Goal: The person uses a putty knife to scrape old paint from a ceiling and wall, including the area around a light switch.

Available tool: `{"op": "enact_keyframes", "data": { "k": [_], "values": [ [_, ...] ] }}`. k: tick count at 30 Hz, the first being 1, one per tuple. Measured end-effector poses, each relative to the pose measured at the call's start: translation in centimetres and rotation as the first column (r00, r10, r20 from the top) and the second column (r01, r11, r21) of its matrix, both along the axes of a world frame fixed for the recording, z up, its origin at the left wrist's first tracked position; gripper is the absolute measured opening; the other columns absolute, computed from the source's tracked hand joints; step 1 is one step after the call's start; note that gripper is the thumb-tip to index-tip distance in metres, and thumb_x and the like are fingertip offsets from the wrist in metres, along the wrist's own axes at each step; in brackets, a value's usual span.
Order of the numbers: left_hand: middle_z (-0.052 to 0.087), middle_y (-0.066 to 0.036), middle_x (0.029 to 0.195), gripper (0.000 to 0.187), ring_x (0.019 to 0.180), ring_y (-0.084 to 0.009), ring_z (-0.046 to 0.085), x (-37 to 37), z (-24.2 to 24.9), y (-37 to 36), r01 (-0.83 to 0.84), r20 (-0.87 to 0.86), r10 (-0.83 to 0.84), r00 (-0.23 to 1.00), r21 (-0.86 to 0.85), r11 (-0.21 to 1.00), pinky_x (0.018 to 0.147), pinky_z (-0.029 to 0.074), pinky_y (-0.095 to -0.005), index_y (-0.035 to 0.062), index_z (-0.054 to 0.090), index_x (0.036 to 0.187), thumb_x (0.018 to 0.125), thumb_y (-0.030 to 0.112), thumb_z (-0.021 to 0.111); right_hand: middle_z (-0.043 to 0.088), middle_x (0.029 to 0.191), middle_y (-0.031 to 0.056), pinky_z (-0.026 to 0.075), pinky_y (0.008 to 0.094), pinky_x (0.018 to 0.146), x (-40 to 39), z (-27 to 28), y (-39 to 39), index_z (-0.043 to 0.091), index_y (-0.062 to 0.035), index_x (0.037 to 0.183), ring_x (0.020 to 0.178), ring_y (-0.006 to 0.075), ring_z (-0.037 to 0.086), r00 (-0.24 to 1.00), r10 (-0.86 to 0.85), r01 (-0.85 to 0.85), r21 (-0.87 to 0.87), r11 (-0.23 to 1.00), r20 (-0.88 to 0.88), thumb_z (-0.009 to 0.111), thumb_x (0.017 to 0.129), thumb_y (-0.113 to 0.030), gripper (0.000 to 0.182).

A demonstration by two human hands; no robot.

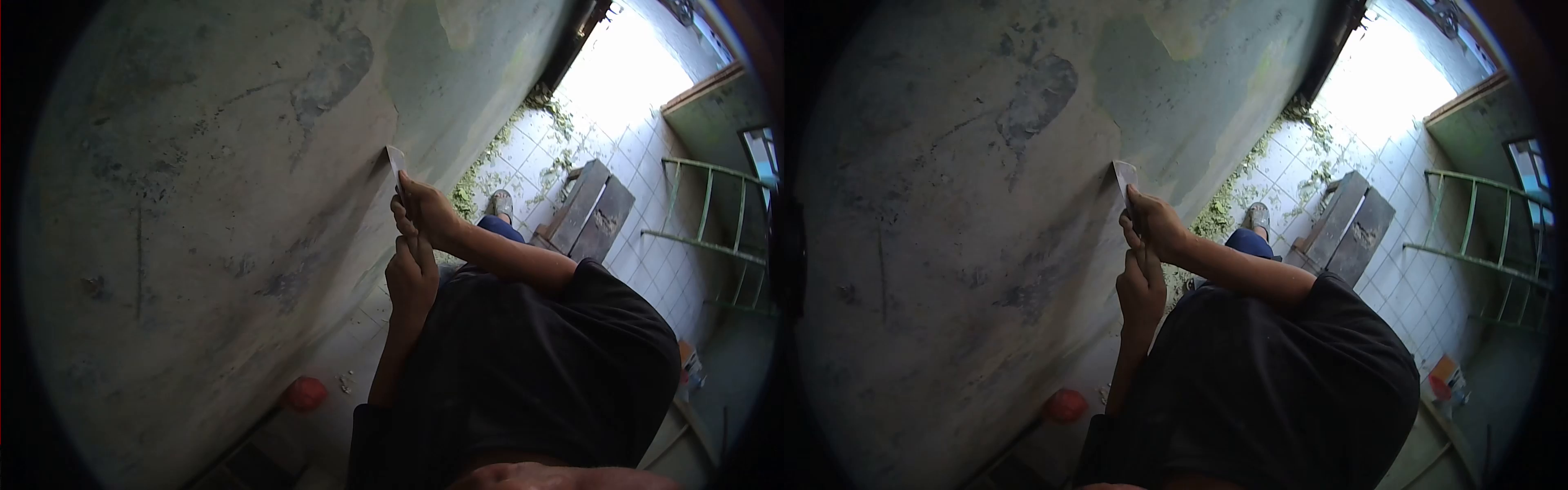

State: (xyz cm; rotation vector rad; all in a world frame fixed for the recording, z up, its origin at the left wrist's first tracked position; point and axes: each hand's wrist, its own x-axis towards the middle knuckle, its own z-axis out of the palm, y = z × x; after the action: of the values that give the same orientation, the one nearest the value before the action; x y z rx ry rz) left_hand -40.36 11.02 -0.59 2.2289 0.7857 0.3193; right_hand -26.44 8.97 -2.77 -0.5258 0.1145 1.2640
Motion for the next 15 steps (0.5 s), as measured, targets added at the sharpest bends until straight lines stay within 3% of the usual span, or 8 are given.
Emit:
{"op": "enact_keyframes", "data": {
  "k": [4,6,9,15],
  "values": [
    [0.068,-0.031,0.080,0.033,0.077,-0.0521,0.068,-0.2,1.2,0.5,0.056,-0.039,-0.056,0.998,0.004,0.998,0.066,0.052,-0.0573,-0.0040,0.058,0.103,0.107,0.028,0.053,0.057,0.070,0.0044,0.037,0.0265,0.041,-0.6,0.3,0.2,0.049,-0.0118,0.094,0.044,0.0150,0.046,0.996,-0.074,0.075,0.032,0.997,-0.043,0.043,0.113,-0.048,0.041],
    [0.067,-0.032,0.078,0.033,0.077,-0.0531,0.068,-0.2,1.2,0.8,0.061,-0.097,-0.055,0.994,0.054,0.997,0.064,0.049,-0.0590,-0.0039,0.060,0.105,0.108,0.028,0.050,0.056,0.068,0.0029,0.034,0.0246,0.040,-0.7,0.3,0.2,0.051,-0.0114,0.091,0.041,0.0118,0.042,0.983,-0.061,0.084,0.127,0.988,-0.172,0.042,0.113,-0.046,0.042],
    [0.067,-0.033,0.079,0.033,0.079,-0.0543,0.067,0.0,1.5,0.6,0.068,-0.078,-0.060,0.995,0.103,0.992,0.065,0.049,-0.0592,-0.0038,0.060,0.103,0.108,0.027,0.050,0.054,0.065,0.0014,0.033,0.0240,0.038,-0.8,-0.5,0.3,0.054,-0.0108,0.088,0.038,0.0094,0.037,0.982,-0.037,0.078,0.219,0.973,-0.186,0.043,0.114,-0.043,0.043],
    [0.068,-0.033,0.080,0.032,0.077,-0.0535,0.068,0.3,1.9,0.9,0.090,-0.059,-0.086,0.995,0.073,0.993,0.064,0.052,-0.0595,-0.0032,0.057,0.105,0.107,0.029,0.051,0.052,0.062,-0.0006,0.031,0.0234,0.038,-1.0,-0.3,0.5,0.056,-0.0124,0.087,0.037,0.0078,0.036,0.974,-0.087,0.133,0.219,0.967,-0.208,0.045,0.114,-0.040,0.040]
  ]
}}
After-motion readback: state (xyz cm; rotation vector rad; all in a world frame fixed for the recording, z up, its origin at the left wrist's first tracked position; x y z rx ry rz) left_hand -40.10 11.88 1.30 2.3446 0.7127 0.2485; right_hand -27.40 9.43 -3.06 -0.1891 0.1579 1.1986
